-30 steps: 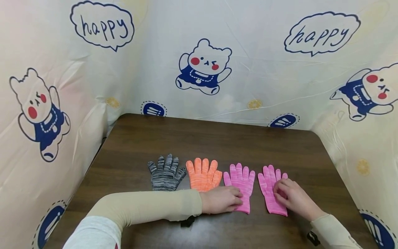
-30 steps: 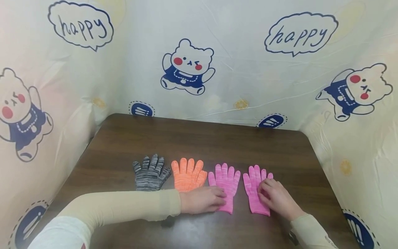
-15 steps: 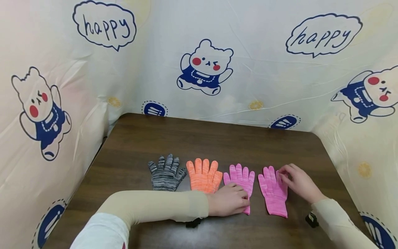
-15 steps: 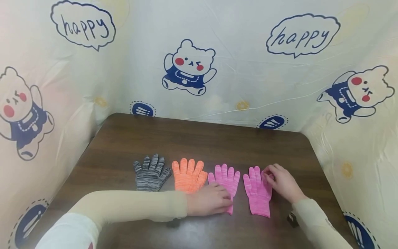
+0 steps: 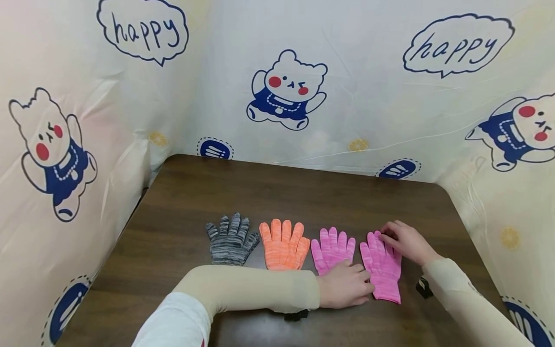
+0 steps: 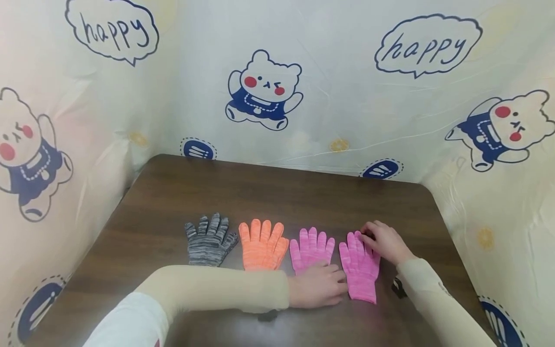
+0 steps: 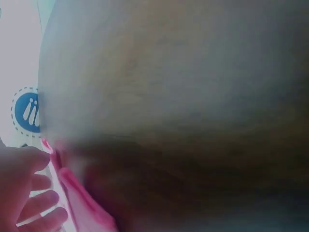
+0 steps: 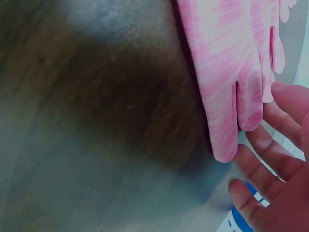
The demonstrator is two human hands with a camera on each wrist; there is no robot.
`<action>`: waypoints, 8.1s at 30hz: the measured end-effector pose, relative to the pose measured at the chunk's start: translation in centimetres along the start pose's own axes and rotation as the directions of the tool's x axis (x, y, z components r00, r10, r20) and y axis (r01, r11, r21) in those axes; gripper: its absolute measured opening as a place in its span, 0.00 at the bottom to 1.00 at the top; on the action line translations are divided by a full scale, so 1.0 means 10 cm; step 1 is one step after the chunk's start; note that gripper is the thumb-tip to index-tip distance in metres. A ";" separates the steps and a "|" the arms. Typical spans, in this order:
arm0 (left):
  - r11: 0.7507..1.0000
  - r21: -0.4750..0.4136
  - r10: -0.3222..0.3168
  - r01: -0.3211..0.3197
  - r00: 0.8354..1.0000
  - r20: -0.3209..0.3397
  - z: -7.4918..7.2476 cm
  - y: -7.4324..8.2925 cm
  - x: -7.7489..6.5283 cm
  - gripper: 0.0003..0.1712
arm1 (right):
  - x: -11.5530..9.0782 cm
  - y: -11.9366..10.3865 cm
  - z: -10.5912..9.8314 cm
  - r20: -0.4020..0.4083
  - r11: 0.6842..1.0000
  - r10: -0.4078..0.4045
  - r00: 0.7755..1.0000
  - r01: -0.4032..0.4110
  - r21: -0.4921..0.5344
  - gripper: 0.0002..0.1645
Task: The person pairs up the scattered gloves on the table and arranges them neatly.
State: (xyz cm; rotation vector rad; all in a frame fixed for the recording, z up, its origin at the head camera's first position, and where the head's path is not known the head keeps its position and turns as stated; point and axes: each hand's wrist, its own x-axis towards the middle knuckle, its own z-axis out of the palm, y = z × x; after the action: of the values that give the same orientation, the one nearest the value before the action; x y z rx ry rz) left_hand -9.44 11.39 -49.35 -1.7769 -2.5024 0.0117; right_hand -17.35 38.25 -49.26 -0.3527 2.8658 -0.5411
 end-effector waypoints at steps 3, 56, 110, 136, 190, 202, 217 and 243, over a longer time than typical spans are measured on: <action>1.000 0.018 -0.007 0.006 1.000 0.023 0.01 0.03 0.07 0.13 | 0.02 -0.02 -0.01 0.003 1.000 -0.004 1.000 0.004 0.008 0.11; 0.982 0.191 0.015 -0.014 1.000 -0.004 0.02 0.20 0.23 0.13 | 0.04 -0.01 -0.37 0.000 0.992 -0.126 0.992 0.126 0.007 0.03; 0.983 0.171 0.072 -0.067 0.997 -0.025 -0.11 -0.18 -0.84 0.09 | 0.56 -1.11 -0.17 0.040 0.902 -0.427 0.903 0.429 -0.041 0.06; 0.999 0.053 0.011 -0.008 0.998 -0.055 0.06 -0.24 -0.86 0.17 | 0.68 -0.98 0.19 0.134 0.967 -0.250 0.959 0.255 -0.024 0.04; 0.999 -0.033 -0.016 0.015 1.000 -0.025 0.01 -0.26 -0.72 0.04 | 0.63 -0.72 0.18 0.193 0.965 -0.261 0.946 0.253 0.064 0.04; 0.999 -0.037 -0.026 0.025 0.999 -0.029 0.08 -0.26 -0.69 0.05 | 0.62 -0.71 0.18 0.202 0.963 -0.270 0.941 0.261 0.072 0.04; 0.999 -0.042 0.032 -0.031 0.999 0.027 0.06 -0.25 -0.66 0.04 | 0.60 -0.70 0.17 0.200 0.958 -0.287 0.937 0.276 0.082 0.04; 0.998 -0.028 0.054 -0.052 0.996 0.065 0.03 -0.31 -0.69 0.07 | 0.56 -0.54 0.01 0.316 0.971 -0.235 0.919 0.208 0.117 0.10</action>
State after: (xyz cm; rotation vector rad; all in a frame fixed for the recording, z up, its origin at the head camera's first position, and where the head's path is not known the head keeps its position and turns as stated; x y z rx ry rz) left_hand -10.14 3.84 -49.90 -1.8827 -2.5101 0.0405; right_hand -21.60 31.82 -48.12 -0.6906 2.4892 -0.5743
